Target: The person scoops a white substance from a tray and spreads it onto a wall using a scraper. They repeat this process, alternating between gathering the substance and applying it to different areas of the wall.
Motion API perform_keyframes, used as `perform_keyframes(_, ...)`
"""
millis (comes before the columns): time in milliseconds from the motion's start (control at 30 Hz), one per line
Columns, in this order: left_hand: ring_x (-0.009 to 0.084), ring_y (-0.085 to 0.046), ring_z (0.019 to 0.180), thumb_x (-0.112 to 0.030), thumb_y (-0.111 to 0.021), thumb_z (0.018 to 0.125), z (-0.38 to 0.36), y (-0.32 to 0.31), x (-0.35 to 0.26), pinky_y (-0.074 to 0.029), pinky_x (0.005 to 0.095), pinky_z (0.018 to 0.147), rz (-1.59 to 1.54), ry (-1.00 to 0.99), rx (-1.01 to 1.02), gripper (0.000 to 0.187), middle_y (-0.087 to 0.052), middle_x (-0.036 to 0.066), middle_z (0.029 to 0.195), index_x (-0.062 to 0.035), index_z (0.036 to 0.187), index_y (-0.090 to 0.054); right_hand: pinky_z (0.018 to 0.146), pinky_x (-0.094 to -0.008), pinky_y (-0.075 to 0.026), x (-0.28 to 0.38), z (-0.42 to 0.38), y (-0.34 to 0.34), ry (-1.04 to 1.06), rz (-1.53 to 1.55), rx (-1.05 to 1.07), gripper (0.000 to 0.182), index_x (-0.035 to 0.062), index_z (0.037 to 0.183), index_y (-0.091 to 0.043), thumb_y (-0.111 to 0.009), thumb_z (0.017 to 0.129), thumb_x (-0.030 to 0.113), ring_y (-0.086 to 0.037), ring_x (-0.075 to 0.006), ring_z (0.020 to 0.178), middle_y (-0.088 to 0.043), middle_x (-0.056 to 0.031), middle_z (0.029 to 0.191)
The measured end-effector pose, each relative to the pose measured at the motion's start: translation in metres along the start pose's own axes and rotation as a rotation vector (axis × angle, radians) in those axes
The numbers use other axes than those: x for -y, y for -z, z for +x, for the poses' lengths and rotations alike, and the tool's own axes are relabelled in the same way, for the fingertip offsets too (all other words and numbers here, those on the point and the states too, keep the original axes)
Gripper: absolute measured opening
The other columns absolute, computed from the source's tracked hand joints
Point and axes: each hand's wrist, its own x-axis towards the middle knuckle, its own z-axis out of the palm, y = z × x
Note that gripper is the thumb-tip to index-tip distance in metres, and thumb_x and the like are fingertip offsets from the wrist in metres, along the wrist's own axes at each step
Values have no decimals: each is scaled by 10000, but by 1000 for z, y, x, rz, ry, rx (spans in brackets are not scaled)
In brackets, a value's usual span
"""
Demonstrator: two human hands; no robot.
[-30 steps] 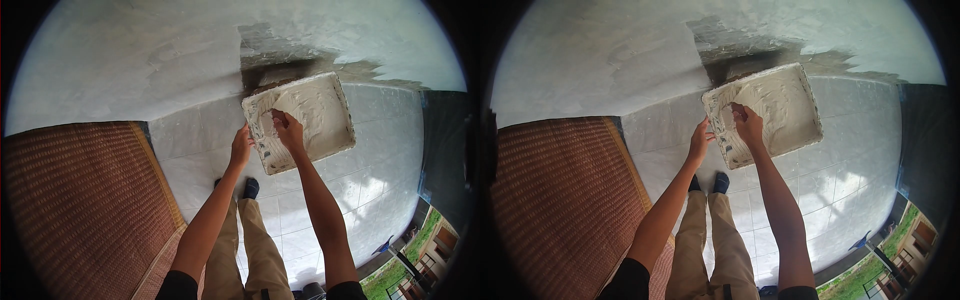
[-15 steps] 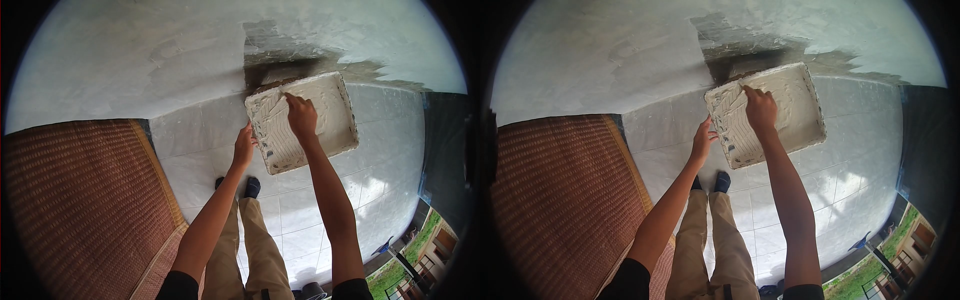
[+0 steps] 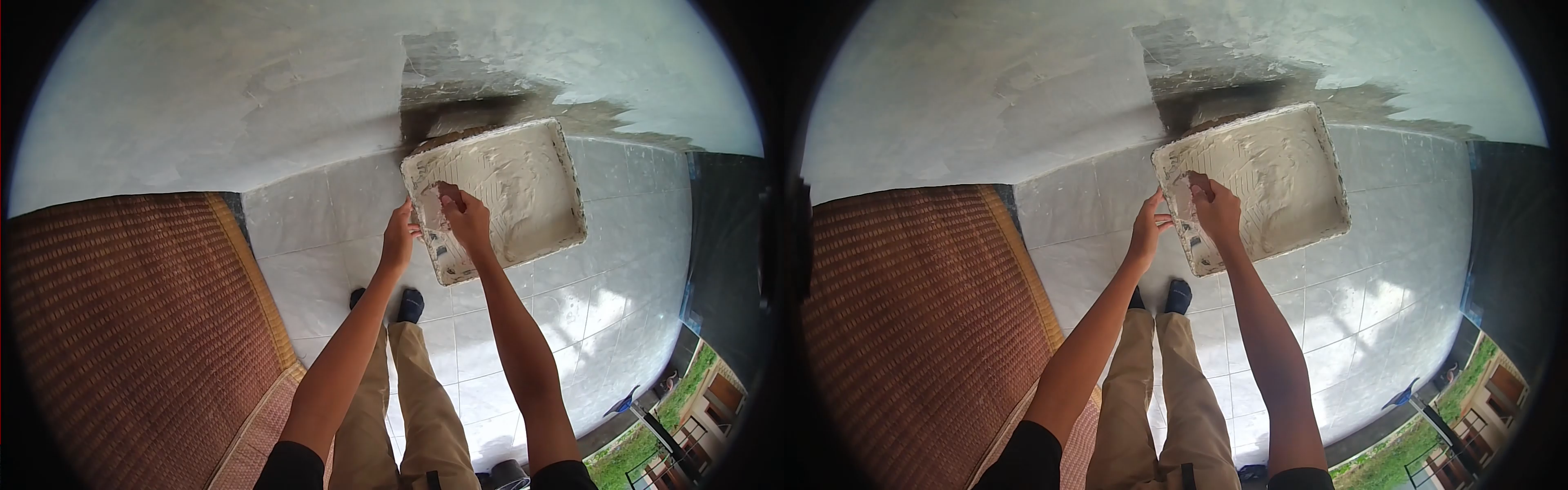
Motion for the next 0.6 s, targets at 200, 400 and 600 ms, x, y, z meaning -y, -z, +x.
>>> perform_keyframes(200,213,-555,1039,-371,-279,1043,-1,0,0,-468,362,973,6,4,15,539,-423,117,1428,-90,1500,-335,664,-308,-497,-26,16,-1,-67,215,114,262,-2,998,-697,-658,882,230,-638,-140,691,-700,-73,778)
perform_keyframes(400,227,-543,1091,-355,-290,1044,4,8,5,-443,376,994,50,-11,2,530,-453,115,1417,-80,1492,-348,643,-274,-452,-30,20,24,-242,508,284,260,39,1102,-682,-629,932,229,-584,-100,716,-672,7,856)
perform_keyframes(600,253,-507,1184,-287,-334,1017,-3,13,-4,-347,376,1068,239,-249,-133,503,-518,122,1370,-41,1451,-397,723,-247,-448,-22,-3,46,-330,825,282,327,91,1209,-621,-621,961,305,-583,-78,860,-639,40,981)
